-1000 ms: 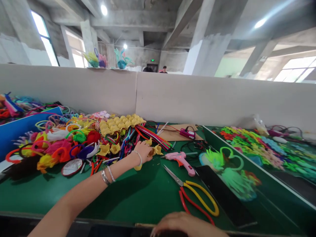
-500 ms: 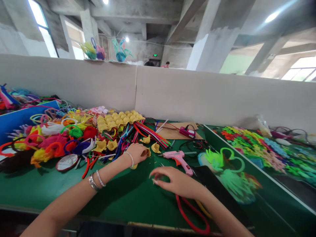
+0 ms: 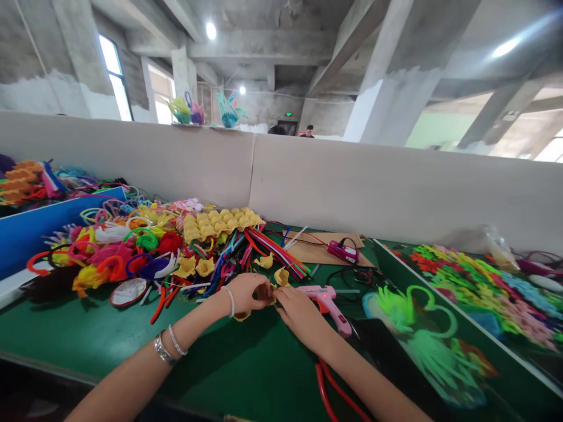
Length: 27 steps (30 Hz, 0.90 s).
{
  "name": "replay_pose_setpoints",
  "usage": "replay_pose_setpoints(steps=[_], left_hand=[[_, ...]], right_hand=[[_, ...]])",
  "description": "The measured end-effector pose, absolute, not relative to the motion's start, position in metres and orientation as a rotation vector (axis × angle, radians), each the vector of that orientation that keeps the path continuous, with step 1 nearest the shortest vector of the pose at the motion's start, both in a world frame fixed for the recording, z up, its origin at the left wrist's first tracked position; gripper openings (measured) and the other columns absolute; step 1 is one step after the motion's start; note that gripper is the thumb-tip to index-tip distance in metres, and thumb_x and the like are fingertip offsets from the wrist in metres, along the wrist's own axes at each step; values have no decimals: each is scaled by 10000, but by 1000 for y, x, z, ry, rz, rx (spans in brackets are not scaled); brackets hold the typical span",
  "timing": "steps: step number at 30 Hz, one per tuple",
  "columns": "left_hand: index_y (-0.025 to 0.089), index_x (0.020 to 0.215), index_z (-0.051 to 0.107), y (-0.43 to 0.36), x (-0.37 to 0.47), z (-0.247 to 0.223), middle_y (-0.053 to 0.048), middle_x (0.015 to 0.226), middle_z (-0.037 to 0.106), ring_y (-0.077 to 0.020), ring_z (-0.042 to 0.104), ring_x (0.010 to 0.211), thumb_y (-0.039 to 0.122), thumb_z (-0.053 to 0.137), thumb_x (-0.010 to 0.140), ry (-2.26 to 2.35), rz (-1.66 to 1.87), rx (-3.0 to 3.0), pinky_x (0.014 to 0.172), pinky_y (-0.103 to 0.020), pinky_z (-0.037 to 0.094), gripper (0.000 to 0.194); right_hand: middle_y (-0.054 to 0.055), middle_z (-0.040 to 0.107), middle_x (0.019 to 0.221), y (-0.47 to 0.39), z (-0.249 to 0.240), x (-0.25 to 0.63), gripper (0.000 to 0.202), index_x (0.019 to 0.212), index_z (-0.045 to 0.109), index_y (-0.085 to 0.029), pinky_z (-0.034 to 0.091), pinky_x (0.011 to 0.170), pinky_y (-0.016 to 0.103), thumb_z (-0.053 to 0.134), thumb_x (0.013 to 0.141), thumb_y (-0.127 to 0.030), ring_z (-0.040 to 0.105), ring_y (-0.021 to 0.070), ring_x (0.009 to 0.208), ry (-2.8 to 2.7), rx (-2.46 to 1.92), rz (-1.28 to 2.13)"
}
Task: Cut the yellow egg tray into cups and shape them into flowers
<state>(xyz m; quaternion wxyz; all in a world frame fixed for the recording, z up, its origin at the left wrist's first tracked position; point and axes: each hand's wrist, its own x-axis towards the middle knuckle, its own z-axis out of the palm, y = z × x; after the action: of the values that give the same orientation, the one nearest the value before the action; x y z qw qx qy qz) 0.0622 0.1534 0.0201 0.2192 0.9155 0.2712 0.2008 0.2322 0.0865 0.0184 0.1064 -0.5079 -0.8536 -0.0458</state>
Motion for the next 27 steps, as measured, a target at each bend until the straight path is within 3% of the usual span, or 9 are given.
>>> replay_pose_setpoints(steps=[7, 16, 21, 27], left_hand=[[196, 984, 529, 144, 59, 34, -36, 956, 616, -182, 552, 910, 321, 544, 718, 802, 749, 2866, 837, -312, 357, 294], [203, 1091, 477, 152, 57, 25, -67, 1050, 555, -186, 534, 889, 481, 516, 717, 549, 706, 3170, 786, -316, 383, 468], [216, 1105, 464, 156, 59, 18, -75, 1078, 544, -186, 552, 895, 437, 491, 766, 523, 737, 3204, 743, -298, 414, 405], [213, 1216, 376, 157, 57, 26, -118, 1215, 470, -206, 554, 966, 466, 516, 747, 555, 678, 3113, 748, -287, 436, 552]], right_hand=[[118, 620, 982, 75, 16, 224, 233, 995, 550, -115, 465, 794, 390, 453, 785, -90, 570, 238, 913, -2281, -1554, -295], [85, 635, 909, 73, -5, 224, 233, 1024, 537, -143, 464, 699, 362, 442, 813, -116, 579, 220, 822, -2192, -1372, -442], [89, 639, 851, 73, -9, 229, 222, 1014, 545, -125, 447, 681, 337, 387, 868, -179, 579, 199, 768, -2142, -1240, -622], [95, 647, 827, 73, -8, 229, 233, 967, 569, -128, 437, 654, 319, 361, 885, -194, 581, 191, 725, -2126, -1193, -758]])
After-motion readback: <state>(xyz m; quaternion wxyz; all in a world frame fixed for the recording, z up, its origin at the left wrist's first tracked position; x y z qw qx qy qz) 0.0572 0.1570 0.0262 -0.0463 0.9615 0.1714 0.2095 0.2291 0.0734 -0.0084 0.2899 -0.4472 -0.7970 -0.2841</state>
